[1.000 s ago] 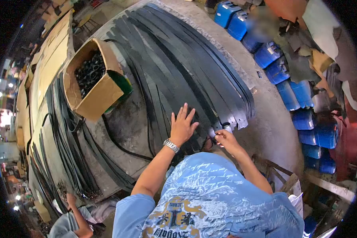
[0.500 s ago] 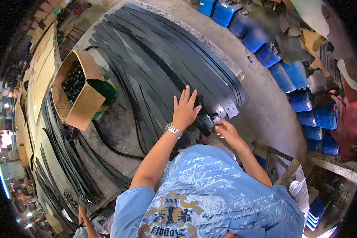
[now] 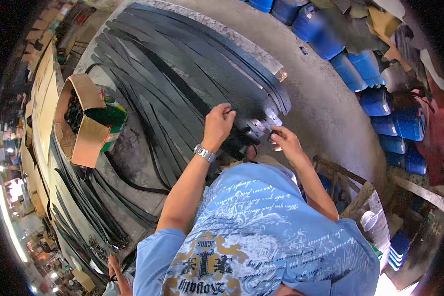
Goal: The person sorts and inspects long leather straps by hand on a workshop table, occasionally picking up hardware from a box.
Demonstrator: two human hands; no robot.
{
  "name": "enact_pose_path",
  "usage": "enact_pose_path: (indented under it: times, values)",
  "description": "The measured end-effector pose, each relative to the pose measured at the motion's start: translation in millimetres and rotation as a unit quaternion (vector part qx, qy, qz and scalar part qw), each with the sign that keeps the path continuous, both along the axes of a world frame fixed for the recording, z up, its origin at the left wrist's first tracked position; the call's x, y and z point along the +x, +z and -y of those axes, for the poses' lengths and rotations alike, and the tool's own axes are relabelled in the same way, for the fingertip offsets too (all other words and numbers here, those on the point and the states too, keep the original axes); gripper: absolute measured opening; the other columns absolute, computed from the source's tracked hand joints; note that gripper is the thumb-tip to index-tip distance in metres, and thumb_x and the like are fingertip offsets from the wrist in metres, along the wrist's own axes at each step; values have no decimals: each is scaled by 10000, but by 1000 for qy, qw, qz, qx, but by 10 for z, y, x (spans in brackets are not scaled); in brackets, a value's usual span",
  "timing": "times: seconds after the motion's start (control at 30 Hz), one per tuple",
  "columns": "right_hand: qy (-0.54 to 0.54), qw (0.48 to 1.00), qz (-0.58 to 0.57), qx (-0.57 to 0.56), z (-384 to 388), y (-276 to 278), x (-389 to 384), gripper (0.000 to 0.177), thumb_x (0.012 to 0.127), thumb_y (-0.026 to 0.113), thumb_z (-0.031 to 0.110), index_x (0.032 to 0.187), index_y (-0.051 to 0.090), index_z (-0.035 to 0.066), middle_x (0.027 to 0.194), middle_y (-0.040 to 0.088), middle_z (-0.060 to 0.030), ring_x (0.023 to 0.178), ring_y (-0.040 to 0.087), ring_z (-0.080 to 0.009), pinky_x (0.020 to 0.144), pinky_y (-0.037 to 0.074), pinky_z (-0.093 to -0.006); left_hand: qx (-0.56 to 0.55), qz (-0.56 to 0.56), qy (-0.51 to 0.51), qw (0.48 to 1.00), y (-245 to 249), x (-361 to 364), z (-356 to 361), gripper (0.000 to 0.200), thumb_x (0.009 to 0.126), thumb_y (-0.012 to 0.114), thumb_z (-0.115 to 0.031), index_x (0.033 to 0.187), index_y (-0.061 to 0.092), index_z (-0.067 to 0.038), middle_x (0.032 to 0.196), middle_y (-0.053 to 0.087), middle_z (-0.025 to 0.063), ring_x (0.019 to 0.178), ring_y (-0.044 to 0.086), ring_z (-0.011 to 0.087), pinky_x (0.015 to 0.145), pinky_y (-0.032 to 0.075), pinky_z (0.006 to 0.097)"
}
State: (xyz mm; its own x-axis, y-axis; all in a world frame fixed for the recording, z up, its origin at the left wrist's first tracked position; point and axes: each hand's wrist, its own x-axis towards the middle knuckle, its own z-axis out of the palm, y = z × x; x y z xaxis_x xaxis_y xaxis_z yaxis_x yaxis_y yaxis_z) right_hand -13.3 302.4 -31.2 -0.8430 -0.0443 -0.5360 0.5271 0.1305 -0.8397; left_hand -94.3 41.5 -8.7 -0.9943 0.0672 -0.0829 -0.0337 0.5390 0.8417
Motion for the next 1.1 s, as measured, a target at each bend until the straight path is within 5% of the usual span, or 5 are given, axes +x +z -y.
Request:
enact_pose_path:
  times: [0.33, 0.47, 0.6, 0.87, 1.1]
  values:
    - [146, 982, -46, 108, 16, -189, -322, 586, 875, 668, 278, 1393, 468, 92, 1038, 657, -149, 925, 639, -255, 840, 503, -370, 229, 216, 158, 936, -166, -177, -573, 700, 816, 748, -294, 1350, 462, 56, 1134, 644, 201, 935, 654, 270, 833, 513, 351]
    - [217, 976, -23, 9, 153, -243, -279, 549, 879, 655, 269, 1356, 491, 52, 1096, 654, -178, 1003, 638, -290, 891, 494, -395, 26, 146, 147, 978, -153, -145, -531, 600, 815, 765, -251, 1279, 497, 19, 1060, 635, 129, 886, 632, 192, 694, 526, 301]
    - [225, 972, -69, 14, 248, -289, -283, 506, 880, 657, 265, 1311, 521, 38, 1166, 641, -211, 1092, 615, -322, 926, 482, -429, 177, 188, 231, 938, -6, -49, -633, 461, 836, 757, -228, 1171, 525, -12, 938, 569, 48, 791, 591, 161, 622, 515, 306]
    - [164, 984, 25, -63, 84, -226, -296, 325, 880, 685, 205, 1159, 638, 45, 874, 622, -60, 683, 584, -126, 607, 526, -302, 359, 373, 197, 833, -90, 172, -320, 197, 931, 650, -152, 1060, 524, -73, 853, 552, -17, 728, 570, 102, 683, 579, 326]
    - [52, 984, 106, -136, -154, -71, -268, 350, 909, 664, 229, 1207, 607, 54, 977, 619, -67, 850, 601, -149, 708, 561, -331, 384, 364, 176, 830, -203, 191, -309, 182, 939, 617, -112, 1082, 508, -88, 838, 522, -9, 755, 569, 125, 748, 578, 356]
